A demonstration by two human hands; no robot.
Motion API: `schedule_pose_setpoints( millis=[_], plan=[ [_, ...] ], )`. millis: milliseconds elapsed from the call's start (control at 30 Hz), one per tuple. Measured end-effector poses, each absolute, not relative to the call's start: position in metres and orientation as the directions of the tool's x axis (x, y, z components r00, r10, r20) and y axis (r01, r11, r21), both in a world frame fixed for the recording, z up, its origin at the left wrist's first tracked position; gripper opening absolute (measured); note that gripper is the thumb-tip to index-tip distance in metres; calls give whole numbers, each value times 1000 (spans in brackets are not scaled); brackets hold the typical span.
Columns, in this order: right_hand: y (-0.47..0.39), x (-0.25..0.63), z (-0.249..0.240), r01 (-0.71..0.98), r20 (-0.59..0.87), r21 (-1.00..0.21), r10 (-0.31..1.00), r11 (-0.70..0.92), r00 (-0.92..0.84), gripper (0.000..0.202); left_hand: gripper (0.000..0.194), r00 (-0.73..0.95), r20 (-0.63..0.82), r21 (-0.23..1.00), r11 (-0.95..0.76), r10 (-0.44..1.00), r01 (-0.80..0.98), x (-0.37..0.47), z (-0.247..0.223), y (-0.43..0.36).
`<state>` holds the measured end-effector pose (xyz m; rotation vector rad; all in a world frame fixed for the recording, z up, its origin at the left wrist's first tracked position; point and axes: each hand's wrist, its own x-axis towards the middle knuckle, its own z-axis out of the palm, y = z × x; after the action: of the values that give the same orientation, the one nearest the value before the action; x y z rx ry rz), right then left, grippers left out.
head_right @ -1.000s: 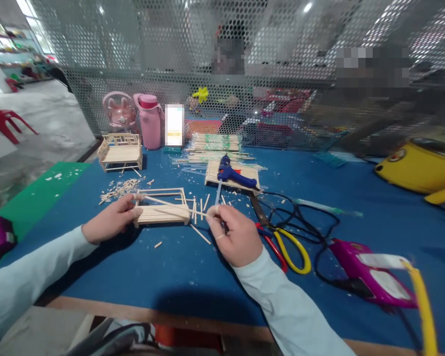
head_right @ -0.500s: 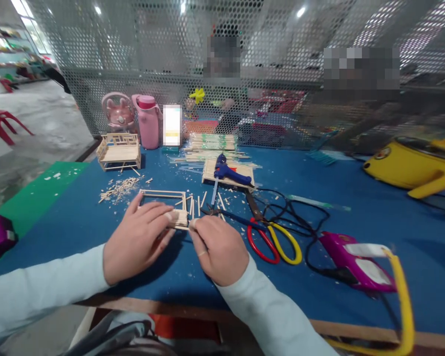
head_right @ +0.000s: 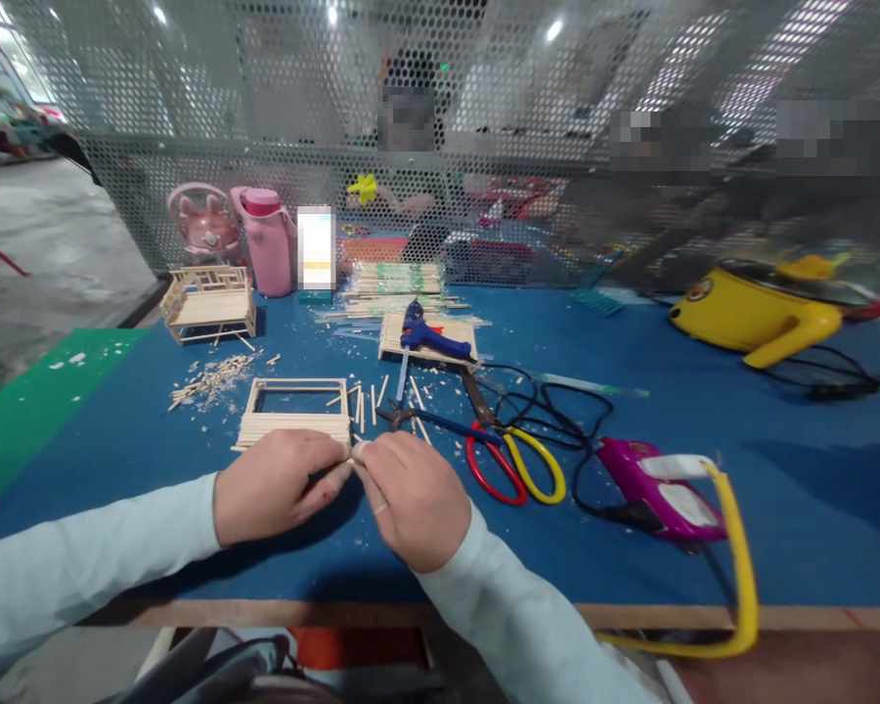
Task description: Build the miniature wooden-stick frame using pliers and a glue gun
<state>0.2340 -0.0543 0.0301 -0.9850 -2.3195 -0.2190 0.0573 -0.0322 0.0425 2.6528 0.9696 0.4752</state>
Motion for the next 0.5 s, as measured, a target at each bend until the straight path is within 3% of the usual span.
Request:
schedule_pose_setpoints(
  millis=[133, 200, 267, 400, 500],
  plan=[
    [-63, 243, 26, 690, 547, -187, 658, 699, -518, 15, 27, 727, 170, 375, -726, 665, 576, 56, 41, -37],
    [-66, 255, 22, 764, 549, -198, 715, 614, -433, 21, 26, 687, 160, 386, -686, 709, 617, 55, 41, -37],
    [-68, 271, 14, 874, 507, -148, 794, 463, -335, 35, 28, 641, 152, 399, -640, 753, 657, 53, 43, -36],
    [-67, 291, -7, 951, 287, -45, 916, 305, -280, 17, 31, 645, 163, 452, -637, 747, 624, 53, 45, -36],
    [-67, 297, -12, 963, 270, -25, 929, 269, -253, 13, 28, 712, 209, 471, -707, 670, 527, 57, 41, -45]
  ],
)
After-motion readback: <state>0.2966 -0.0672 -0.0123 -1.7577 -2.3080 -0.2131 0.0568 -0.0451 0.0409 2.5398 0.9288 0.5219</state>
